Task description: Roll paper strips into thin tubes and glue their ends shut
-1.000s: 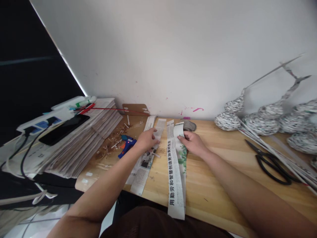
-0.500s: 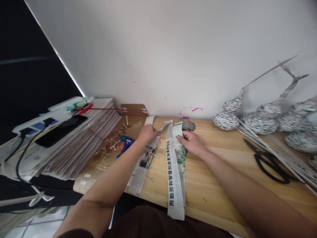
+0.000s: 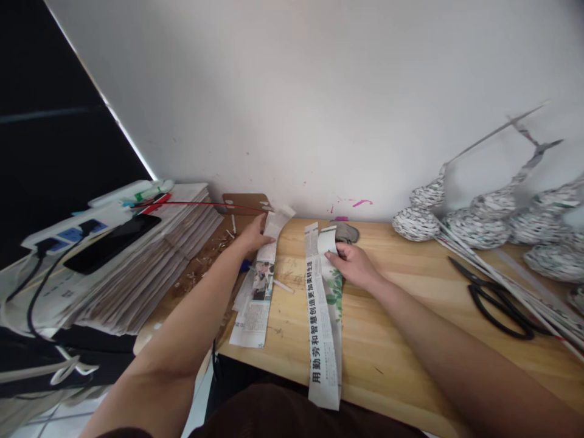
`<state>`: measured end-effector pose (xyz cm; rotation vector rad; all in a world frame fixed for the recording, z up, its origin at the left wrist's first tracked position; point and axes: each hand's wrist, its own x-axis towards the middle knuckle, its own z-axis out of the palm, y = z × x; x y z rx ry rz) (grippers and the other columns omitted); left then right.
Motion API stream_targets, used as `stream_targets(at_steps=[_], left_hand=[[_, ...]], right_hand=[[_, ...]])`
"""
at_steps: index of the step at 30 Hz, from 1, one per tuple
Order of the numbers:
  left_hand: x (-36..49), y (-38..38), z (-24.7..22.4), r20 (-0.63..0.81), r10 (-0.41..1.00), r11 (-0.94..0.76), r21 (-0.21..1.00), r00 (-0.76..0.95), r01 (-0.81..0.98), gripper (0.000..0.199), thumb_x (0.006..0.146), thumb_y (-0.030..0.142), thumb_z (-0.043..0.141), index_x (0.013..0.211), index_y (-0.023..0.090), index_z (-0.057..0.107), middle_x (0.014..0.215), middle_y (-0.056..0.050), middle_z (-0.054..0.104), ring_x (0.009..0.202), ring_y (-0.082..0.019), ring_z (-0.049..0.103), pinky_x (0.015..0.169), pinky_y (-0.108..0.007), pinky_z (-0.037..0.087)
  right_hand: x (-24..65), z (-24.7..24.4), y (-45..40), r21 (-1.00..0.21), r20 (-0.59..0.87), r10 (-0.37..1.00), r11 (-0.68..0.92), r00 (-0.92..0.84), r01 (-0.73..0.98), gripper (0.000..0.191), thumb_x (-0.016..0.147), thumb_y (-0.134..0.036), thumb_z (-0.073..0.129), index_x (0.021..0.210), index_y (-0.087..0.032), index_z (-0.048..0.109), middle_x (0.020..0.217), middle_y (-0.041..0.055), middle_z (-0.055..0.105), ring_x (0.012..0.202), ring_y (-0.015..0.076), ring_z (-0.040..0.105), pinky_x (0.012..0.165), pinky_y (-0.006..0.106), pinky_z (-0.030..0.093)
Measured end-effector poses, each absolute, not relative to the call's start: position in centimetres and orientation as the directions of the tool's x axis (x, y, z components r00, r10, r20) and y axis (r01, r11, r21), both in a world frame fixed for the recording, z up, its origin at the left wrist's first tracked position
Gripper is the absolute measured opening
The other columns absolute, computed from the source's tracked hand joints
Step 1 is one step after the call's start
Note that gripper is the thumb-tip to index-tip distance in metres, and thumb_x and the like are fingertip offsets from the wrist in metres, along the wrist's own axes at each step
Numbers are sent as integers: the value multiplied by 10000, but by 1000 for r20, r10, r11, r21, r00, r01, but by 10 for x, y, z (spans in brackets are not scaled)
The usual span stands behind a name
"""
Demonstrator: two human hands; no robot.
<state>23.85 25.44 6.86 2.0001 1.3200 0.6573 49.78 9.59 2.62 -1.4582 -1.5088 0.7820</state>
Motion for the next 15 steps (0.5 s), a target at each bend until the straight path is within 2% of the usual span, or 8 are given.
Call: stream_targets(at_steps=[3, 7, 12, 15], left_hand=[[236, 262, 69, 26, 892, -288, 801, 450, 524, 956, 600, 136, 744, 1447, 167, 301, 1327, -151, 556, 1060, -275, 624, 899, -401, 496], [236, 270, 69, 11, 855, -295, 833, 518, 468, 986, 610, 157, 733, 1472, 150, 255, 1368, -160, 526, 1184, -276, 557, 983, -402, 447], [240, 283, 65, -8, 839, -320, 801, 544, 506, 893, 623, 115, 688, 1442, 133, 333, 1393, -174, 501, 1216, -253, 538, 1019, -385, 412], [244, 291, 66, -22, 845, -339, 750, 534, 568, 818, 609, 101, 703, 1382, 115, 437, 1322, -172, 567, 1163, -256, 576, 997, -384, 426]], right_hand=[[498, 26, 96, -886, 170, 982, 119, 77, 448, 255, 837, -393, 554, 920, -194, 691, 848, 35, 726, 733, 195, 645, 648, 278, 490], [497, 27, 96, -882, 186, 977, 121, 102, 455, 225, 819, -370, 578, 877, -190, 700, 779, 39, 718, 702, 197, 632, 633, 283, 486], [496, 30, 95, -887, 181, 979, 122, 93, 445, 221, 823, -362, 574, 882, -191, 699, 820, 48, 723, 723, 202, 638, 639, 289, 488], [497, 29, 95, -888, 162, 983, 107, 88, 447, 235, 829, -373, 566, 904, -192, 696, 851, 47, 727, 733, 203, 645, 631, 288, 487]])
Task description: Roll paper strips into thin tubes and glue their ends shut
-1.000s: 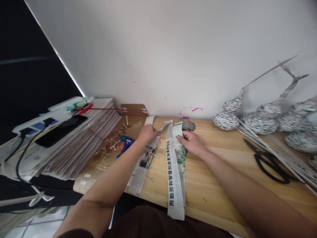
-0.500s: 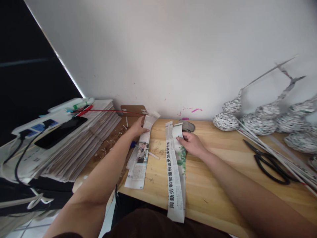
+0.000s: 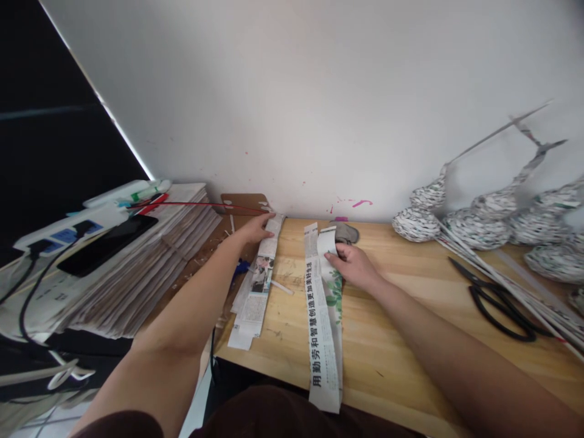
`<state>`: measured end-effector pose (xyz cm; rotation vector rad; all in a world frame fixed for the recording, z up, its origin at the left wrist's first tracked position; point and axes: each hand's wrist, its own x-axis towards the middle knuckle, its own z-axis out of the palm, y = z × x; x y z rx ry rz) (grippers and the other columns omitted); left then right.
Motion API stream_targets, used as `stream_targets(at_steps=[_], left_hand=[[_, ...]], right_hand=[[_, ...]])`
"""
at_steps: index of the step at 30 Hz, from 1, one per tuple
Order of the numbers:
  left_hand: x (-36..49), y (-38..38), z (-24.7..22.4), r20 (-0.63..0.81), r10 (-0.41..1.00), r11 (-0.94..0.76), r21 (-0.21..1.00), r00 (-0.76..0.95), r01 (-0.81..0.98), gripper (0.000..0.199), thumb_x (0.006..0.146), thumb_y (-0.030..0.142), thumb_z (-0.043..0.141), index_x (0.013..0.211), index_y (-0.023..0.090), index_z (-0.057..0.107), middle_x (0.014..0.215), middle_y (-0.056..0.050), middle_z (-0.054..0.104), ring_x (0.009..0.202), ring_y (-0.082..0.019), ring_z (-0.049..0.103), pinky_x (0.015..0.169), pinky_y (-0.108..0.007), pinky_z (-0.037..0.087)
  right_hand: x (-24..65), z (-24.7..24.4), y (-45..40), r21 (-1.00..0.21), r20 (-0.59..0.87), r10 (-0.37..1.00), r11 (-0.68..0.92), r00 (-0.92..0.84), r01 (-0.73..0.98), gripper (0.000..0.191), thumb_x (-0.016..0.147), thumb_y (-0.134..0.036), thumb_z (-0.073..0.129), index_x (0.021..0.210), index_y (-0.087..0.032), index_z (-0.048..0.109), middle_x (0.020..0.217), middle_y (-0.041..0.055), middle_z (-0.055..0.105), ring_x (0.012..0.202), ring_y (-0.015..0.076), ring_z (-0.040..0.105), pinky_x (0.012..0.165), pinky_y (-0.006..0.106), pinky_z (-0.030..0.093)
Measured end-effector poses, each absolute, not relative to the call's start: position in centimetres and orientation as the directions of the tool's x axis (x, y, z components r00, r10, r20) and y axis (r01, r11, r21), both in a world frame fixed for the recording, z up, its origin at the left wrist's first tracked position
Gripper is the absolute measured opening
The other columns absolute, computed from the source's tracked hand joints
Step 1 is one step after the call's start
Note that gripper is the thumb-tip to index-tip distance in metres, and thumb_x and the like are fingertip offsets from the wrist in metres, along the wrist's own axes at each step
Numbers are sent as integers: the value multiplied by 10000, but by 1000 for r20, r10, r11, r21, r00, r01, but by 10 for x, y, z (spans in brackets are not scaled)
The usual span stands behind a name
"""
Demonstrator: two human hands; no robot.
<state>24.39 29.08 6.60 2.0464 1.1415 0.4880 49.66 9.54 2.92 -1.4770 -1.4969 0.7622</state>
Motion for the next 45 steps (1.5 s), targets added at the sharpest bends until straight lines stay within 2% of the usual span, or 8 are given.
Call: stream_targets(at_steps=[10, 12, 15, 22, 27, 32, 40, 45], left_hand=[[257, 255, 99, 115, 917, -389, 478, 382, 788, 467, 729, 242, 674, 1185, 150, 631, 1217, -155, 630, 1208, -310, 512, 1005, -386, 358], [267, 231, 100, 84, 909, -399, 462, 409, 792, 303, 799, 371, 602, 976, 152, 714, 1017, -131, 706, 1038, -284, 614, 898, -350, 424], [285, 192, 93, -42, 851, -443, 478, 523, 759, 472, 844, 564, 473, 703, 186, 717, 709, -63, 708, 710, -208, 660, 690, -287, 463], [310, 133, 64, 121, 826, -536, 473, 551, 699, 898, 630, 618, 718, 1347, 147, 455, 1208, -157, 612, 1089, -291, 585, 923, -380, 446], [305, 115, 69, 324, 600, -789, 389, 731, 475, 686, 763, 564, 637, 1349, 246, 475, 1451, -149, 385, 1348, -297, 336, 1092, -459, 292], [286, 87, 83, 181, 277, -923, 324, 944, 209, 498, 722, 642, 607, 1033, 261, 689, 1503, -92, 339, 1400, -356, 203, 1103, -508, 227], [261, 14, 94, -18, 28, -966, 255, 999, 32, 199, 856, 400, 597, 952, 226, 603, 1135, -51, 643, 1250, -244, 437, 1136, -460, 94], [253, -9, 94, -36, -30, -986, 162, 999, -24, 165, 928, 208, 459, 979, 244, 611, 799, -38, 665, 892, -201, 580, 1027, -417, 298]], right_hand=[[497, 28, 95, -893, 150, 986, 102, 76, 439, 249, 835, -379, 564, 931, -190, 693, 867, 41, 727, 747, 198, 649, 640, 281, 487], [497, 29, 96, -893, 142, 986, 91, 84, 441, 260, 833, -381, 564, 949, -188, 695, 867, 44, 727, 736, 197, 648, 633, 282, 488], [496, 28, 96, -895, 148, 984, 92, 95, 437, 260, 833, -378, 562, 946, -185, 695, 862, 47, 727, 726, 194, 645, 629, 282, 489], [495, 31, 95, -908, 161, 981, 105, 106, 406, 248, 811, -367, 588, 917, -173, 699, 824, 50, 728, 739, 197, 645, 630, 270, 490], [496, 33, 95, -939, 165, 976, 112, 141, 326, 284, 808, -374, 579, 954, -157, 690, 846, 62, 729, 722, 193, 643, 598, 262, 479], [497, 31, 97, -954, 153, 969, 93, 195, 283, 261, 782, -364, 591, 897, -154, 694, 777, 39, 719, 697, 179, 631, 601, 251, 473], [496, 25, 99, -972, 161, 954, 109, 251, 206, 273, 756, -393, 612, 878, -160, 688, 761, 34, 702, 637, 160, 602, 568, 249, 458], [496, 22, 103, -987, 156, 938, 136, 310, 86, 307, 730, -409, 616, 874, -145, 679, 745, 37, 691, 605, 148, 585, 543, 245, 450]])
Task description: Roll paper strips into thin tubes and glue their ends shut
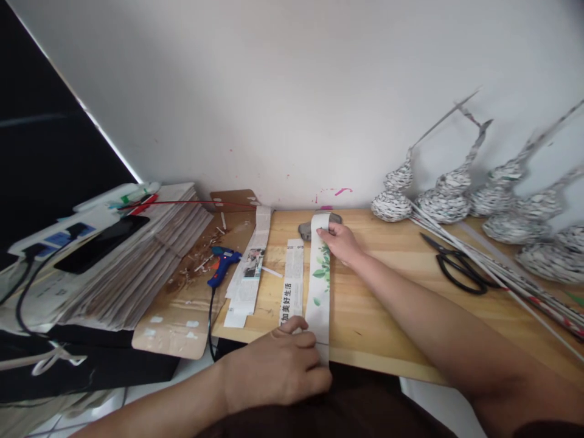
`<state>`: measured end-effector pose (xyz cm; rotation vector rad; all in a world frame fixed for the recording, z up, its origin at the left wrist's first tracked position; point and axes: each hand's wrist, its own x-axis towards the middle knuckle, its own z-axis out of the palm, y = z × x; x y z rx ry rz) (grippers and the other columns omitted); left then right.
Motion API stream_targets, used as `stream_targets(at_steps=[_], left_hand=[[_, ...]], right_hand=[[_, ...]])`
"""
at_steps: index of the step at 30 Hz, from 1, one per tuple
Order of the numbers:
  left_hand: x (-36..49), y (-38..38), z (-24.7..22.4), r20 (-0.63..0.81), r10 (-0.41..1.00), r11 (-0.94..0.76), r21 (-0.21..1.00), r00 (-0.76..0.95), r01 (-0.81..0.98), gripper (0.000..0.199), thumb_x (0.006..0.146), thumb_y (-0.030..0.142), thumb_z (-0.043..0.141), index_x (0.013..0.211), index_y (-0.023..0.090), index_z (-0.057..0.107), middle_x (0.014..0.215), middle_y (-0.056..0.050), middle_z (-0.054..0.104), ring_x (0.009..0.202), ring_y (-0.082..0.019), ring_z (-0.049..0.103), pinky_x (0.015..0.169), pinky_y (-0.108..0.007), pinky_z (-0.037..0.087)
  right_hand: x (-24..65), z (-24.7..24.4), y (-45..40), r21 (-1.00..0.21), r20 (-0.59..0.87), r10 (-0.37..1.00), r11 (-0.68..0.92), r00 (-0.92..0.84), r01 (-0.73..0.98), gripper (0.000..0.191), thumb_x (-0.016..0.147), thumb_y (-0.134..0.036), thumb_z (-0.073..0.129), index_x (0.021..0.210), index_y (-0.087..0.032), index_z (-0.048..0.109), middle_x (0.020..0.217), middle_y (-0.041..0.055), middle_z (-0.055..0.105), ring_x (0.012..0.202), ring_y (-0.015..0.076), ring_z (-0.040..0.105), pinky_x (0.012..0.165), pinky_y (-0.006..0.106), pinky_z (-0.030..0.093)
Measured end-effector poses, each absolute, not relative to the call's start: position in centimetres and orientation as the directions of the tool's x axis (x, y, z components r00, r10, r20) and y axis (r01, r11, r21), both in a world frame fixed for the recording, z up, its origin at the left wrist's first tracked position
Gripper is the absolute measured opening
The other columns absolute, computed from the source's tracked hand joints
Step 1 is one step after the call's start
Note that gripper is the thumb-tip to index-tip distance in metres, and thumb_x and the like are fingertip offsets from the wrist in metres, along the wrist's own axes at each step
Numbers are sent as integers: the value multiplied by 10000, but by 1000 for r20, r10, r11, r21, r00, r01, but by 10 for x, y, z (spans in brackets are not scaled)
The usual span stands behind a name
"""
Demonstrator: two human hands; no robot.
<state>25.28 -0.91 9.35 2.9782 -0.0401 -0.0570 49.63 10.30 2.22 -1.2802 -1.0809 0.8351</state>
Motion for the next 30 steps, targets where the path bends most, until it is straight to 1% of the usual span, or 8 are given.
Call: stream_targets(at_steps=[5, 8, 11, 15, 21, 23, 26, 30], left_hand=[[244, -20, 82, -123, 26, -967, 247, 992, 56, 251, 909, 256, 499, 1127, 265, 624, 760, -55, 666, 753, -201, 626, 841, -346, 436], [237, -22, 73, -179, 105, -927, 338, 978, 161, 345, 904, 317, 515, 1240, 270, 583, 873, -71, 698, 761, -203, 659, 762, -307, 477], [233, -23, 69, -177, 163, -865, 447, 971, 227, 435, 902, 393, 512, 1328, 303, 516, 1118, -76, 684, 950, -228, 663, 826, -307, 493], [229, -21, 67, -225, 184, -769, 573, 957, 283, 501, 905, 447, 488, 1389, 320, 452, 1387, -68, 531, 1229, -263, 529, 994, -370, 434], [219, -7, 19, -386, 234, -425, 785, 892, 451, 506, 941, 513, 346, 1392, 310, 453, 1461, -43, 445, 1362, -235, 374, 1134, -444, 259], [218, 0, -10, -460, 299, -324, 775, 836, 542, 559, 912, 570, 364, 1381, 286, 471, 1456, -66, 449, 1343, -251, 404, 1121, -466, 282], [219, 8, -42, -494, 366, -336, 721, 789, 607, 577, 849, 620, 448, 1341, 324, 506, 1384, -54, 537, 1317, -275, 433, 1092, -484, 312], [216, 14, -33, -509, 332, -364, 708, 794, 606, 515, 821, 629, 480, 1216, 329, 617, 1276, -52, 623, 1252, -308, 490, 1052, -473, 343]], right_hand=[[499, 21, 108, -983, 156, 908, 179, 389, -25, 349, 707, -458, 596, 857, -147, 651, 759, 43, 683, 646, 150, 595, 600, 262, 472], [498, 23, 107, -977, 161, 897, 203, 411, -60, 363, 687, -476, 607, 854, -156, 642, 767, 43, 680, 670, 156, 603, 635, 276, 482], [496, 27, 102, -970, 182, 893, 231, 412, -72, 362, 675, -480, 617, 851, -164, 642, 771, 39, 677, 704, 165, 609, 659, 282, 487], [493, 33, 98, -963, 206, 890, 258, 407, -76, 355, 667, -478, 634, 839, -168, 639, 748, 33, 659, 681, 167, 592, 610, 275, 478], [486, 42, 91, -966, 180, 901, 238, 395, -104, 345, 673, -486, 645, 808, -170, 616, 635, 5, 592, 499, 127, 480, 411, 239, 364], [483, 44, 89, -968, 171, 910, 227, 378, -109, 331, 671, -483, 653, 782, -174, 610, 619, 0, 582, 485, 123, 470, 394, 236, 353], [479, 47, 85, -972, 157, 927, 207, 341, -114, 308, 665, -476, 666, 746, -185, 601, 588, -7, 566, 465, 123, 465, 373, 239, 357], [476, 48, 83, -975, 134, 942, 181, 307, -130, 308, 654, -479, 684, 735, -194, 603, 585, -5, 570, 458, 127, 475, 361, 242, 366]])
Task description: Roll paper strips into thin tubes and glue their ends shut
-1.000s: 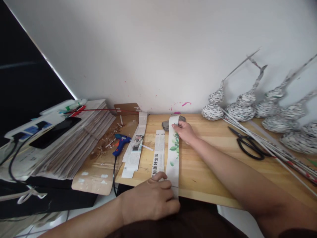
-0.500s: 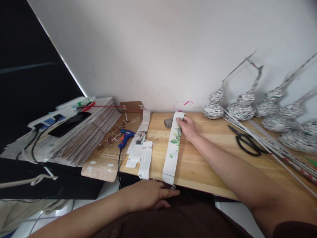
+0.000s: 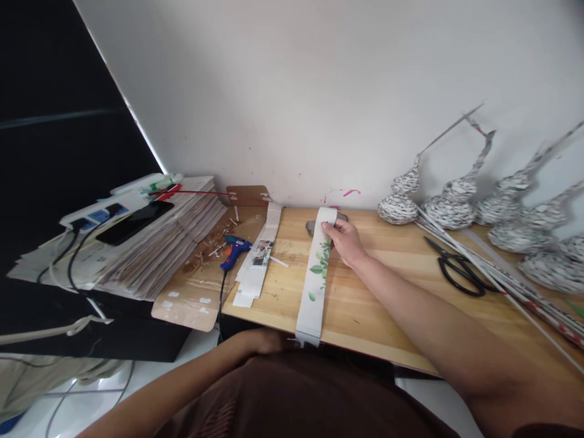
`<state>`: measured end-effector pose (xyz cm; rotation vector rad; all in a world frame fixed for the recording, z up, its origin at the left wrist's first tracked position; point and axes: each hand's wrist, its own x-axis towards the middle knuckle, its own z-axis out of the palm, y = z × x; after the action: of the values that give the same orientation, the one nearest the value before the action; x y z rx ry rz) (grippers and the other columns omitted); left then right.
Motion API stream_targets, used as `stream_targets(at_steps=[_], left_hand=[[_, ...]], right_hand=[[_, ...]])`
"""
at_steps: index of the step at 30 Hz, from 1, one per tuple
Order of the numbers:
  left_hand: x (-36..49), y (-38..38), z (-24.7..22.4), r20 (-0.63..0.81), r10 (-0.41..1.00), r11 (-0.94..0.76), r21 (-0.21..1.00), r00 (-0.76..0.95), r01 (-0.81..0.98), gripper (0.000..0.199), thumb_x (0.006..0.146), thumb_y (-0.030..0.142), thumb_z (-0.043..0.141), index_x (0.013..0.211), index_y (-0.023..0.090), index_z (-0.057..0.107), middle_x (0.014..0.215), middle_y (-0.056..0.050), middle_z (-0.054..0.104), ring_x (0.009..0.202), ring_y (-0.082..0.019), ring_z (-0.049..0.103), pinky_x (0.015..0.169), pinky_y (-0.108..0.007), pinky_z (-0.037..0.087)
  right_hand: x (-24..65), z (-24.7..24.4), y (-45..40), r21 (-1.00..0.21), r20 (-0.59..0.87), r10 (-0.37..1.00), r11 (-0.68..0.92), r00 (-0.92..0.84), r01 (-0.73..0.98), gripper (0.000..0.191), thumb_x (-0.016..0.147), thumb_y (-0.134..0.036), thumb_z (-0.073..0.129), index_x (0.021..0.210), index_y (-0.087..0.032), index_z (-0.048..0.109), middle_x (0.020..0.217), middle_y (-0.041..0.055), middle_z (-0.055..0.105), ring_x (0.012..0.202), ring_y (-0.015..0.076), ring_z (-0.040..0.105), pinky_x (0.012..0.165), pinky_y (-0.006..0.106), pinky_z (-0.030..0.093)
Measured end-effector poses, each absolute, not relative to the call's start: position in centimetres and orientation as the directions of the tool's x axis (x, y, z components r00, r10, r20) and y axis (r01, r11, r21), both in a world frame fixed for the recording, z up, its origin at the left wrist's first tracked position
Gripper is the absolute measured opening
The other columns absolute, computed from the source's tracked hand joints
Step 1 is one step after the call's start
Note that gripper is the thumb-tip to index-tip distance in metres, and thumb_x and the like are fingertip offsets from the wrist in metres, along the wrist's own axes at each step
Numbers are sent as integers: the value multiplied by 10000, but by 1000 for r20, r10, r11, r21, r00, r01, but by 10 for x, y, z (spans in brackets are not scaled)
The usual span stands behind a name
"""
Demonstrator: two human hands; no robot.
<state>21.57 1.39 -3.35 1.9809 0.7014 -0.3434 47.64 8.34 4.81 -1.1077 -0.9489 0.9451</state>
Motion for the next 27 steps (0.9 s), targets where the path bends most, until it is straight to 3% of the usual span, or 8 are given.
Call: stream_targets(at_steps=[4, 7, 11, 16, 20, 23, 25, 27], left_hand=[[199, 14, 19, -503, 257, -414, 714, 825, 564, 471, 899, 544, 403, 1206, 270, 631, 1273, -71, 623, 1212, -281, 526, 1037, -418, 357], [188, 12, 64, -517, 199, -376, 744, 833, 552, 391, 894, 505, 459, 1052, 244, 705, 1015, -47, 719, 946, -234, 644, 836, -325, 480], [182, 17, 103, -552, 378, -140, 760, 743, 635, 388, 849, 517, 542, 1027, 211, 700, 929, -46, 703, 806, -190, 642, 650, -257, 499], [197, 44, 106, -270, 799, 13, 900, 537, 435, 465, 847, 562, 520, 1079, 178, 646, 1061, -111, 674, 1027, -251, 609, 606, -247, 505], [224, 66, 102, -163, 852, 97, 983, 498, 156, 474, 842, 568, 531, 1006, 145, 669, 883, -93, 675, 788, -171, 628, 489, -179, 417], [243, 80, 109, -75, 906, 76, 997, 417, 16, 352, 745, 449, 715, 866, 120, 686, 667, -6, 593, 493, -49, 460, 379, -132, 296], [254, 87, 115, -88, 912, 107, 994, 402, -26, 325, 690, 386, 777, 820, 102, 689, 647, 0, 587, 453, -29, 420, 346, -121, 275], [262, 93, 119, -132, 890, 172, 984, 435, -53, 321, 676, 355, 792, 837, 95, 695, 706, -35, 640, 521, -59, 524, 378, -118, 368]], right_hand=[[476, 55, 82, -972, 103, 952, 158, 288, -175, 324, 636, -476, 712, 725, -180, 614, 590, -7, 574, 467, 120, 492, 377, 234, 381], [471, 70, 75, -954, 85, 976, 138, 199, -265, 326, 638, -456, 736, 751, -172, 623, 630, -2, 601, 505, 121, 530, 412, 232, 425], [454, 91, 56, -943, 146, 987, 160, 68, -293, 306, 665, -434, 749, 728, -161, 627, 617, -3, 601, 503, 107, 522, 422, 217, 430], [426, 90, 31, -957, 283, 953, 272, -113, -98, 267, 758, -412, 686, 723, -150, 647, 590, -13, 547, 510, 90, 469, 462, 216, 397], [414, 73, 25, -962, 257, 936, 271, -239, 23, 239, 804, -380, 635, 760, -146, 653, 617, -17, 511, 541, 84, 416, 478, 213, 327], [414, 62, 29, -962, 201, 935, 245, -292, 120, 253, 818, -373, 619, 711, -143, 613, 588, -36, 427, 529, 73, 351, 470, 213, 267], [416, 58, 33, -958, 169, 939, 228, -300, 173, 304, 819, -405, 618, 665, -146, 572, 574, -45, 386, 522, 70, 325, 470, 216, 249], [420, 56, 37, -964, 135, 940, 198, -312, 180, 349, 811, -458, 624, 659, -153, 549, 563, -52, 375, 511, 69, 320, 465, 216, 246]])
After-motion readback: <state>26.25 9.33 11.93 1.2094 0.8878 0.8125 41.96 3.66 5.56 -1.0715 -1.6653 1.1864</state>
